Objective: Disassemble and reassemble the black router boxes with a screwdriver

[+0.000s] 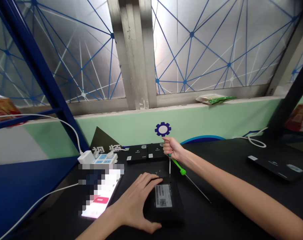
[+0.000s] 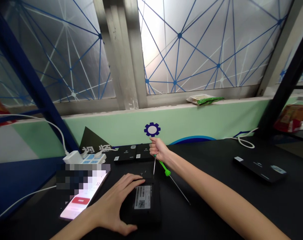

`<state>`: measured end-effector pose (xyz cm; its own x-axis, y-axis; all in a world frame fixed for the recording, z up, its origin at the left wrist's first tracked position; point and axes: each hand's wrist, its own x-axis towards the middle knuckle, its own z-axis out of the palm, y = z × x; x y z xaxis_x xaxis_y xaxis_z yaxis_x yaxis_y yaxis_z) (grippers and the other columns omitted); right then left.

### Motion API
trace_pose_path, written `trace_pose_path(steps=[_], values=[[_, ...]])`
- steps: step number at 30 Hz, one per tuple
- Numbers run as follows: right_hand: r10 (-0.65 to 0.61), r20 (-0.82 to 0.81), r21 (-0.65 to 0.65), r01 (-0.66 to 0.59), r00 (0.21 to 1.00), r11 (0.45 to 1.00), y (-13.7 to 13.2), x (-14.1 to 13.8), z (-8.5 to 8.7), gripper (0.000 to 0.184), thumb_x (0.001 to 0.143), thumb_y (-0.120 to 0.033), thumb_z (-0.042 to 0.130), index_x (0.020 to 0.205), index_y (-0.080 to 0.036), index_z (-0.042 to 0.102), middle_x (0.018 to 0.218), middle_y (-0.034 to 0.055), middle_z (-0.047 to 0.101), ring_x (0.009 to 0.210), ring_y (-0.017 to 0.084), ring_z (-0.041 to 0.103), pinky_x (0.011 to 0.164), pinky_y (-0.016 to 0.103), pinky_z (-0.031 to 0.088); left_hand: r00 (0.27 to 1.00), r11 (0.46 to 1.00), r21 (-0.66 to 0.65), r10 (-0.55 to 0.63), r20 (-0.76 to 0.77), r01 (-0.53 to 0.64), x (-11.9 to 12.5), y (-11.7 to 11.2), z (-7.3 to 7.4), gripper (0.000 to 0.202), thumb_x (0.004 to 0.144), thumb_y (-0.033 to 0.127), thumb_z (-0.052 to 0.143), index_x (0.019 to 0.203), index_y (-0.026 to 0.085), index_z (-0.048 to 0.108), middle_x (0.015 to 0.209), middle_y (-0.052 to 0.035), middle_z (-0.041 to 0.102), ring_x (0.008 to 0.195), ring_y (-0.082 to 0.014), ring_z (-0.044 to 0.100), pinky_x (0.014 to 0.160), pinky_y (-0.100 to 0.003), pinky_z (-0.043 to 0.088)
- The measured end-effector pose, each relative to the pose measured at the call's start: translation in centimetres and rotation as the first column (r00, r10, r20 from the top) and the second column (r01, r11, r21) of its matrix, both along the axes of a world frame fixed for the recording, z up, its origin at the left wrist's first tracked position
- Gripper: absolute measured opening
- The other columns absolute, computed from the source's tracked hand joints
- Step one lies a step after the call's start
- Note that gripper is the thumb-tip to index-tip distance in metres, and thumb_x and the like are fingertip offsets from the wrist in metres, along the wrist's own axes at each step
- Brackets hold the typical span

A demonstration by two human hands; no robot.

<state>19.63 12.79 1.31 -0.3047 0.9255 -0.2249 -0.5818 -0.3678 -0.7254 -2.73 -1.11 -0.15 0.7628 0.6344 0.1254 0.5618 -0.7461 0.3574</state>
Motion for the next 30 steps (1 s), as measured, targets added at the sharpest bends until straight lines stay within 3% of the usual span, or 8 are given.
trace_pose_path(steps=[6, 12, 18, 22, 30], values=[[0.003, 0.020, 0.009, -0.003, 1.000, 1.000, -0.5, -0.1, 0.5, 0.044, 0.101, -0.021, 0.039, 0.064, -0.026, 0.016, 0.045, -0.0133, 0.013, 0.035, 0.005, 0.008, 0.027, 0.014, 0.013, 0.999, 0.999, 0.023, -0.037, 0.009, 0.037, 0.0, 0.0, 0.1, 0.107, 0.051, 0.044, 0.089, 0.145, 0.025, 0.041, 0.145, -0.0131, 0.044, 0.131, -0.0413, 0.042, 0.113, -0.061, 0.030], [-0.105, 0.050, 0.190, 0.093, 0.993, 0.977, -3.1, -1.6, 1.8, 0.049, 0.093, -0.026, 0.059, 0.059, -0.024, 0.024, 0.044, -0.0129, 0.019, 0.036, 0.003, 0.012, 0.030, 0.014, 0.012, 1.000, 1.000, -0.021, -0.007, -0.003, 0.007, 0.0, 0.0, -0.1, 0.103, 0.051, 0.044, 0.090, 0.141, 0.025, 0.044, 0.143, -0.0131, 0.045, 0.132, -0.0412, 0.042, 0.114, -0.062, 0.026], [-0.177, 0.058, 0.382, 0.141, 0.983, 0.913, -5.8, -3.0, 2.7, 0.049, 0.084, -0.031, 0.073, 0.059, -0.022, 0.031, 0.042, -0.0126, 0.025, 0.035, 0.002, 0.016, 0.032, 0.015, 0.010, 0.999, 0.997, -0.080, 0.027, 0.035, -0.024, 0.3, -0.3, 0.5, 0.099, 0.050, 0.039, 0.090, 0.138, 0.026, 0.046, 0.140, -0.0105, 0.047, 0.129, -0.0380, 0.044, 0.113, -0.055, 0.033], [-0.145, -0.011, 0.226, 0.143, 0.989, 0.963, -4.7, -2.2, 2.1, 0.052, 0.085, -0.029, 0.072, 0.058, -0.023, 0.028, 0.042, -0.0133, 0.023, 0.036, 0.002, 0.014, 0.031, 0.014, 0.011, 0.996, 0.991, -0.123, 0.058, 0.073, -0.049, 0.4, -0.4, 0.8, 0.089, 0.048, 0.036, 0.090, 0.128, 0.025, 0.052, 0.137, -0.0091, 0.049, 0.127, -0.0372, 0.045, 0.112, -0.053, 0.034], [-0.092, -0.072, -0.049, 0.088, 0.993, 0.995, -1.0, 0.1, 0.2, 0.047, 0.101, -0.020, 0.042, 0.064, -0.025, 0.013, 0.043, -0.0140, 0.013, 0.033, 0.004, 0.008, 0.027, 0.014, 0.012, 0.994, 0.992, -0.121, 0.040, 0.103, -0.028, 0.3, -0.2, 0.9, 0.082, 0.047, 0.031, 0.089, 0.121, 0.025, 0.052, 0.138, -0.0102, 0.047, 0.129, -0.0379, 0.042, 0.112, -0.055, 0.032]])
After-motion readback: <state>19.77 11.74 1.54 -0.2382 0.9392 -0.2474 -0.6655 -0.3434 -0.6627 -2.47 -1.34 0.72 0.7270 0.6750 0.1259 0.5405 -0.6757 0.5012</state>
